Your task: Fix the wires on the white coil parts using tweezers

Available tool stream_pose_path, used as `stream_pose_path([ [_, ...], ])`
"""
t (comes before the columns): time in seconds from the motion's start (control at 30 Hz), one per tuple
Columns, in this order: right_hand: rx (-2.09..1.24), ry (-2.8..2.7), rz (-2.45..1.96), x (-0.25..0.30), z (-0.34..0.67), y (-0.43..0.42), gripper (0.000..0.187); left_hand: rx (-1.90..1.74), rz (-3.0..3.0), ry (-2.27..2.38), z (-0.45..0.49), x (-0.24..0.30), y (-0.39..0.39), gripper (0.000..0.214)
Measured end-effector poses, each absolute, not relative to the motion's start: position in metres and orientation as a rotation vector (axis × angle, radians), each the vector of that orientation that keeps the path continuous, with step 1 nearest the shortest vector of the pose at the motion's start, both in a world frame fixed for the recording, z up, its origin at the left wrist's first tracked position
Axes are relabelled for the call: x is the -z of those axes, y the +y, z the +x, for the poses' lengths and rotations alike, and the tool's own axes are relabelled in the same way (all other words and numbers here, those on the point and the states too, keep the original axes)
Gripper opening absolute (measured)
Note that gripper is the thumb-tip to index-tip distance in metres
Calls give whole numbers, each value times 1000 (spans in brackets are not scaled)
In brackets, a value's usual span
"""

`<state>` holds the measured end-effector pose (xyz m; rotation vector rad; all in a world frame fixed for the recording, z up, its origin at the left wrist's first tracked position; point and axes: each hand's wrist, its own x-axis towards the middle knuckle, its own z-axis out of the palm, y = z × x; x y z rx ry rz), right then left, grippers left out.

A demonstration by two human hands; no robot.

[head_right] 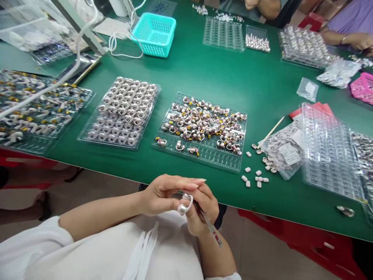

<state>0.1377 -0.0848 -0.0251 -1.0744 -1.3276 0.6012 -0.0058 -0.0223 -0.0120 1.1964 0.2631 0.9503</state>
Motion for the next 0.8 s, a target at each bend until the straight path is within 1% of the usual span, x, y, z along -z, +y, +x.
stream_pose_path([
  [0.13, -621, -1334, -1053, 25, 136, -81, 26, -953, 1200, 282, -8, 14, -23, 53],
  [0.27, -601, -1356, -1079, 26, 134, -79, 25, -959, 1185, 296, -11, 14, -24, 49],
  [0.47, -595, -1355, -1068, 25, 132, -77, 25, -964, 1184, 315, -11, 11, -23, 49],
  [0.6, -611, -1358, -1073, 24, 131, -75, 24, -953, 1151, 344, -12, 13, -22, 45],
  [0.8, -621, -1380, -1104, 25, 129, -73, 28, -979, 1086, 343, -13, 19, -24, 43],
])
